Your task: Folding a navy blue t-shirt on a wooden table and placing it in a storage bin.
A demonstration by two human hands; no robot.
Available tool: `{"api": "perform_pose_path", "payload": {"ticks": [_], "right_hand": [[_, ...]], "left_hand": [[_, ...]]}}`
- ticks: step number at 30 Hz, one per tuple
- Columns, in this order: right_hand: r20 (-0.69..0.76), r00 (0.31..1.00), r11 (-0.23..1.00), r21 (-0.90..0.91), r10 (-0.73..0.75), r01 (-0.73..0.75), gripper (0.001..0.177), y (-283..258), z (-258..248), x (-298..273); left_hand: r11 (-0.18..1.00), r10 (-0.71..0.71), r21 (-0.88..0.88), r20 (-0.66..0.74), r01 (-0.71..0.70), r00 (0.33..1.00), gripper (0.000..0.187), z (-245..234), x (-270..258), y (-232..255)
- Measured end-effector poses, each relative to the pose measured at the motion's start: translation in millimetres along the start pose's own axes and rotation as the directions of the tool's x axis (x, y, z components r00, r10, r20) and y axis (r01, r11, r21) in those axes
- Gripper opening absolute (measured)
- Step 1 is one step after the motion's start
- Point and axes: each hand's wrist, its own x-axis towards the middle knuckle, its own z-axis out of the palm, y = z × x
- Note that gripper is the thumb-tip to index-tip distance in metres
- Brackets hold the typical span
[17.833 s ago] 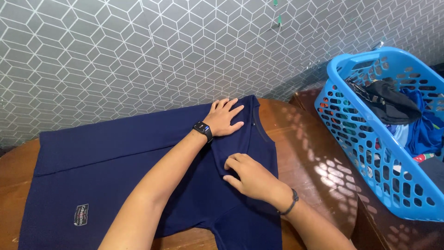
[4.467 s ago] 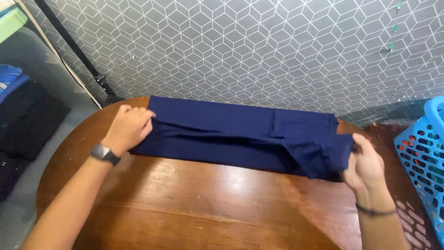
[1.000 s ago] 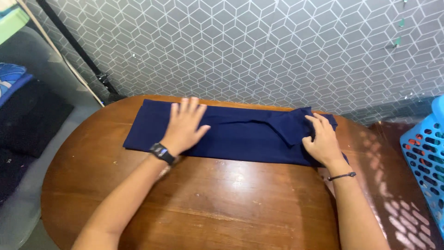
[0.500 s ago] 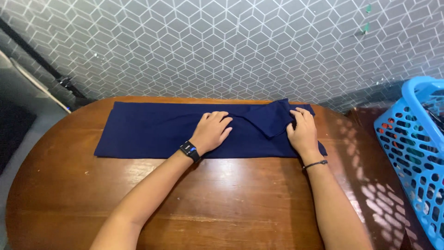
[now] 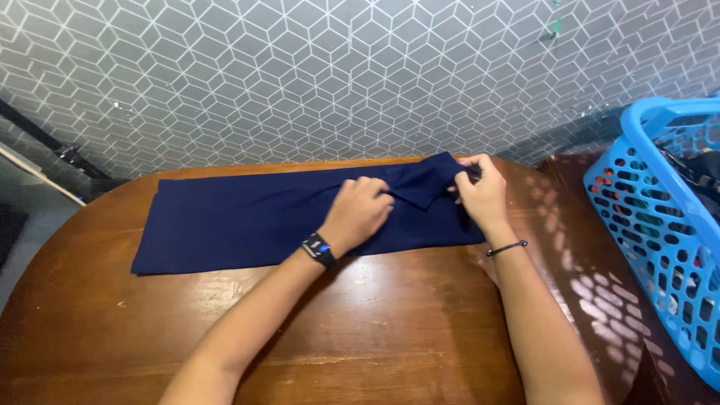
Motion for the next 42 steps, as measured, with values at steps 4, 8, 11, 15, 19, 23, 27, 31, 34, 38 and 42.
{"api": "perform_pose_path", "payload": {"ticks": [4, 8, 11, 15, 19, 23, 27, 31, 34, 38, 42], "right_hand": [[0.176, 0.978, 0.956, 0.251, 0.11, -0.153, 0.015, -5, -4, 1], [0.228, 0.969, 0.988, 0.138, -0.097, 0.066, 0.015, -6, -13, 3], [0.263, 0.961, 0.995, 0.076, -0.089, 0.071, 0.015, 1, -22, 9], [0.367, 0.93, 0.946, 0.304, -0.003, -0.117, 0.017, -7, -28, 13], [0.428, 0.899, 0.837, 0.455, 0.095, -0.305, 0.017, 10, -29, 20], [0.365, 0.919, 0.915, 0.3, 0.149, -0.268, 0.014, 28, -33, 22], [0.365, 0.928, 0.992, 0.064, 0.081, -0.112, 0.031, 37, -42, 20], [0.424, 0.899, 0.987, -0.149, 0.111, -0.051, 0.035, 26, -49, 15], [0.498, 0.844, 0.938, -0.346, 0.2, -0.018, 0.041, 16, -51, 11], [0.544, 0.775, 0.882, -0.471, 0.321, -0.034, 0.046, 12, -49, 9], [0.593, 0.741, 0.867, -0.497, 0.313, 0.031, 0.048, 21, -48, 9]], "left_hand": [[0.986, 0.14, -0.081, -0.034, -0.142, 0.99, 0.013, 22, 28, 37], [0.98, 0.182, 0.094, -0.043, -0.177, 0.982, 0.026, 30, 41, 53], [0.971, 0.133, 0.196, 0.04, -0.139, 0.99, 0.028, 36, 44, 52], [0.973, 0.035, 0.224, 0.062, -0.048, 0.997, 0.031, 37, 44, 49], [0.982, -0.016, 0.187, 0.041, 0.008, 0.999, 0.03, 45, 43, 45], [0.981, 0.017, 0.191, -0.019, -0.014, 1.0, 0.015, 50, 41, 42], [0.985, 0.092, 0.149, -0.065, -0.082, 0.994, 0.013, 25, 43, 44], [0.98, 0.161, 0.122, -0.032, -0.156, 0.987, 0.015, 4, 34, 37], [0.969, 0.227, 0.094, 0.016, -0.227, 0.974, 0.018, -2, 23, 29], [0.957, 0.283, 0.061, 0.031, -0.284, 0.959, 0.02, -1, 15, 22], [0.961, 0.273, 0.039, 0.053, -0.276, 0.96, 0.02, -5, 12, 19]]}}
